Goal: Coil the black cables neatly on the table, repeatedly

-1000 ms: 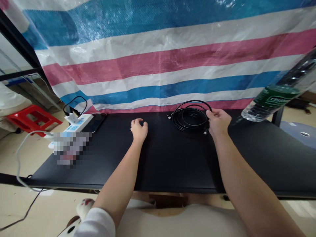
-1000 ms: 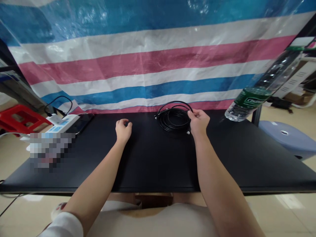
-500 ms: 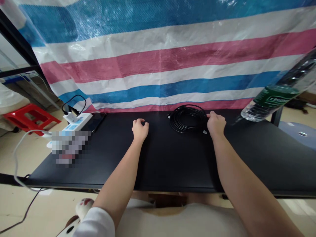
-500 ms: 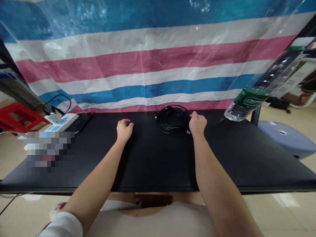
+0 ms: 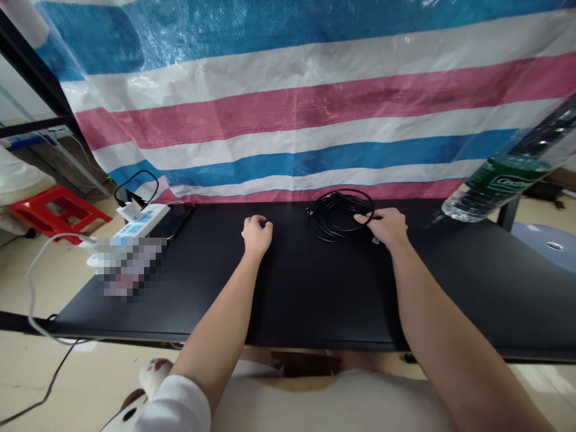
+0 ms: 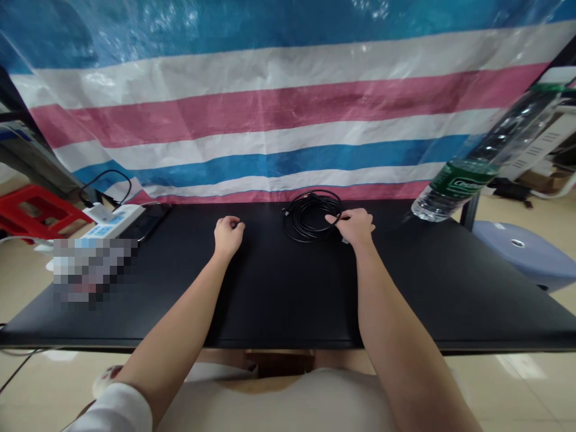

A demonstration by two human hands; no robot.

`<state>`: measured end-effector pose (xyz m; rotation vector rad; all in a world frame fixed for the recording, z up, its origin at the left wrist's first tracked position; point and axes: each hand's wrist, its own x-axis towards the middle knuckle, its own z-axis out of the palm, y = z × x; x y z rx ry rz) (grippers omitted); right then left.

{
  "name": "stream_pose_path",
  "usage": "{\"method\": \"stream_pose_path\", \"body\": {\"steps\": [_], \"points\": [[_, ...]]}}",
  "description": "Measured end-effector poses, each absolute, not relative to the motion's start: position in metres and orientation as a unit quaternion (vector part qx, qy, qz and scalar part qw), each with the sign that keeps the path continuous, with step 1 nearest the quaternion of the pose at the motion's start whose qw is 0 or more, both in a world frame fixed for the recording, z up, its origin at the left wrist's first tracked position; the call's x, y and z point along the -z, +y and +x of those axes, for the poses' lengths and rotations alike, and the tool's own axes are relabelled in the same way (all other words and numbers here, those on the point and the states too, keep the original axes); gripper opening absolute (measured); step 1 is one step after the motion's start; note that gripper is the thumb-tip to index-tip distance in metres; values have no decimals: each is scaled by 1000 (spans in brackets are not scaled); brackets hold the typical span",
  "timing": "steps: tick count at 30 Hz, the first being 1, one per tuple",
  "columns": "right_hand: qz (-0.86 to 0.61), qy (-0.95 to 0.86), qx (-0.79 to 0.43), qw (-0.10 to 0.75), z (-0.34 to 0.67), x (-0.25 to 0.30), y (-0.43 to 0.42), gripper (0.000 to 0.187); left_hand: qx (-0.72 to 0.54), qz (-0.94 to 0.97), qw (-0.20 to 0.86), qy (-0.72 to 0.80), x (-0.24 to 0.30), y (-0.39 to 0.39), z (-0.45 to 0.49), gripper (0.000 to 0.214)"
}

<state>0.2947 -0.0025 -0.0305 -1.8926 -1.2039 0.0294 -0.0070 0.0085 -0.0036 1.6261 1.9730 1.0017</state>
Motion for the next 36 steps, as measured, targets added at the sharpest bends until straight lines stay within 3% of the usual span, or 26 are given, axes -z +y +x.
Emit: {"method": "stream_pose_path", "body": {"steps": [3,8,12,15,19,22,26,30,33,36], "points": [[-782,-427,-26,454,294,29,-2,24,-361,577,197,706,2,8,-7,13],[-746,-269,47,608,292,19,-6,18,-369,577,203,700,2,8,-7,11],[-641,-287,129,700,283,10,-9,25,-390,572,200,694,8,11,-8,11],[-587,-407,138,686,272,4,-11,31,-439,583,183,658,16,13,-11,23],[-527,-571,109,620,260,0,-17,28,-499,704,148,483,25,10,-10,48],[-504,-633,97,579,254,-4,-20,23,-447,796,155,377,27,3,0,54],[-485,-665,81,561,245,-8,-23,21,-368,843,182,348,22,-9,20,51],[-433,-623,46,650,244,-7,-18,37,-356,834,204,368,18,-13,29,36],[-459,-456,2,763,259,1,-8,60,-409,781,217,419,17,-9,24,32],[-598,-329,-1,731,280,14,-2,51,-465,712,217,480,17,-4,16,31]]}}
